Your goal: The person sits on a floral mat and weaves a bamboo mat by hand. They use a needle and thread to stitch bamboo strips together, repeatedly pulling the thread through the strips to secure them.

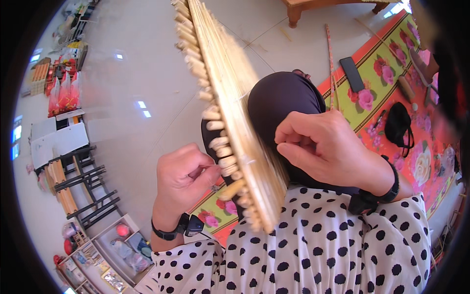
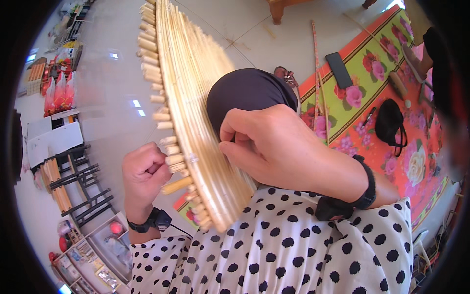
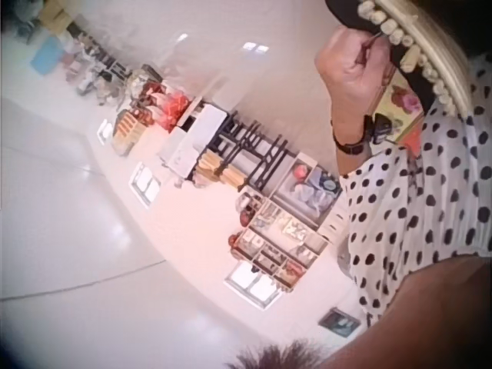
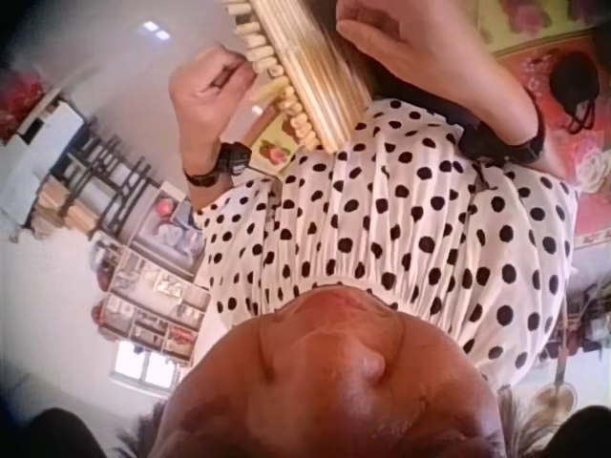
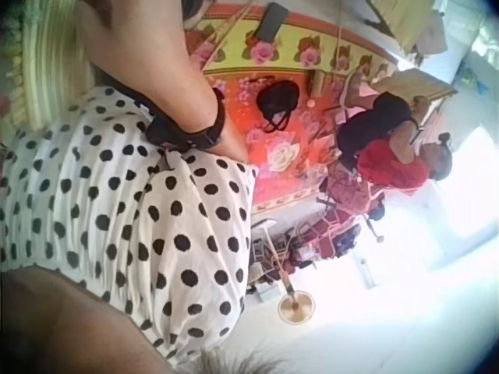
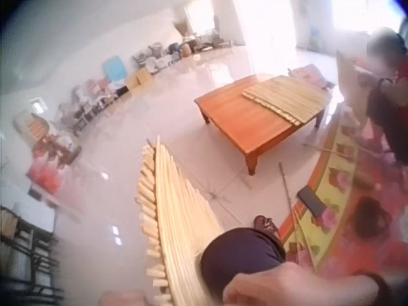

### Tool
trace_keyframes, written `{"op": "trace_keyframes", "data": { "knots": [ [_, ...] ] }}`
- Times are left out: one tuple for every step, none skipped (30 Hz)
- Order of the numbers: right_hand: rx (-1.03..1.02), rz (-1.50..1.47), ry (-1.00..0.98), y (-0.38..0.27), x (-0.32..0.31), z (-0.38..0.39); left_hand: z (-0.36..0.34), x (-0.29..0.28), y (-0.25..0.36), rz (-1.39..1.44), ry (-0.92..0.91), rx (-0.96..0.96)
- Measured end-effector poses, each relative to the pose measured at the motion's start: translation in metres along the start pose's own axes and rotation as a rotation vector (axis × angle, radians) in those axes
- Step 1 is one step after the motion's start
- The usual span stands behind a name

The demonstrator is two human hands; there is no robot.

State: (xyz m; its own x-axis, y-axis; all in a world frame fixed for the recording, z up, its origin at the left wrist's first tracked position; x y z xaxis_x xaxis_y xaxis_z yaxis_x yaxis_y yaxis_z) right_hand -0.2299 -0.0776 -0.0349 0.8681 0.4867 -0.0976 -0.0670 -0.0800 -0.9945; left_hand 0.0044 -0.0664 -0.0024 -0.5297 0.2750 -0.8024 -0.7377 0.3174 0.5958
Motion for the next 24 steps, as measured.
{"op": "trace_keyframes", "data": {
  "knots": [
    [-0.009, -0.006, -0.003, 0.001, -0.002, 0.002, 0.004, -0.002, -0.008, -0.001, 0.0, -0.03],
    [-0.018, -0.011, -0.006, 0.002, -0.003, 0.003, 0.009, -0.004, -0.014, -0.002, 0.0, -0.061],
    [-0.026, -0.015, -0.01, 0.003, -0.003, 0.002, 0.013, -0.004, -0.019, 0.003, 0.004, -0.091],
    [-0.033, -0.018, -0.014, 0.004, -0.003, 0.0, 0.017, -0.003, -0.025, 0.094, -0.01, -0.178],
    [-0.041, -0.022, -0.02, 0.005, -0.002, -0.001, 0.015, -0.002, -0.022, 0.141, -0.027, -0.167],
    [-0.049, -0.032, -0.025, 0.007, 0.0, -0.002, 0.012, 0.004, -0.02, 0.203, -0.044, -0.152],
    [-0.057, -0.041, -0.032, 0.009, 0.003, -0.003, 0.009, 0.009, -0.018, 0.265, -0.058, -0.138],
    [-0.066, -0.051, -0.04, 0.01, 0.007, -0.005, 0.01, 0.013, -0.021, 0.315, -0.087, -0.206],
    [-0.078, -0.059, -0.049, 0.009, 0.011, -0.008, 0.01, 0.014, -0.022, 0.366, -0.067, -0.22],
    [-0.091, -0.066, -0.059, 0.006, 0.016, -0.011, 0.01, 0.017, -0.023, 0.417, -0.046, -0.234],
    [-0.104, -0.074, -0.07, 0.004, 0.021, -0.012, 0.011, 0.019, -0.024, 0.468, -0.023, -0.249],
    [-0.099, -0.036, -0.092, 0.003, 0.025, -0.014, 0.012, 0.02, -0.023, 0.471, -0.012, -0.27],
    [-0.125, -0.04, -0.094, 0.005, 0.03, -0.017, 0.012, 0.021, -0.022, 0.475, -0.001, -0.29],
    [-0.15, -0.044, -0.096, 0.008, 0.037, -0.019, 0.013, 0.022, -0.023, 0.479, 0.011, -0.311],
    [-0.174, -0.043, -0.097, 0.009, 0.041, -0.022, 0.015, 0.022, -0.024, 0.493, 0.003, -0.31],
    [-0.088, -0.091, -0.126, 0.011, 0.044, -0.026, 0.016, 0.024, -0.027, 0.507, -0.005, -0.309],
    [-0.08, -0.146, -0.124, 0.009, 0.045, -0.029, 0.016, 0.025, -0.028, 0.522, -0.014, -0.306],
    [-0.075, -0.202, -0.126, 0.007, 0.047, -0.03, 0.015, 0.025, -0.025, 0.559, 0.013, -0.284],
    [-0.069, -0.258, -0.127, 0.005, 0.048, -0.032, 0.018, 0.024, -0.026, 0.549, 0.008, -0.296],
    [-0.056, -0.348, -0.199, 0.004, 0.05, -0.032, 0.022, 0.025, -0.03, 0.539, 0.002, -0.307],
    [-0.042, -0.434, -0.27, 0.005, 0.048, -0.033, 0.025, 0.026, -0.032, 0.532, -0.005, -0.315],
    [-0.027, -0.519, -0.341, 0.005, 0.047, -0.031, 0.026, 0.028, -0.031, 0.558, 0.008, -0.308],
    [0.004, -0.496, -0.32, 0.007, 0.044, -0.029, 0.025, 0.03, -0.03, 0.584, 0.021, -0.302],
    [0.035, -0.473, -0.297, 0.008, 0.04, -0.027, 0.025, 0.031, -0.029, 0.609, 0.031, -0.296]
  ]
}}
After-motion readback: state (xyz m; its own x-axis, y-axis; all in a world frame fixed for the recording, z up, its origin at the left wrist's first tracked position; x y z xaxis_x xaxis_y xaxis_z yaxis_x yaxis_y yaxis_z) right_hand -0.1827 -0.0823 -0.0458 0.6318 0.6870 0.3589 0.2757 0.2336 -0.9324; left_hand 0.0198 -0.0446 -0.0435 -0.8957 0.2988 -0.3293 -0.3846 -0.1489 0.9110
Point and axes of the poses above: each hand's wrist, its own z-axis away from the middle knuckle, its own x-axis out of the palm, y = z × x, the point moved 5 cm from there along -z, towards the middle knuckle, and after that the axes turned 12 degrees about -z, right-handed, at the moved point
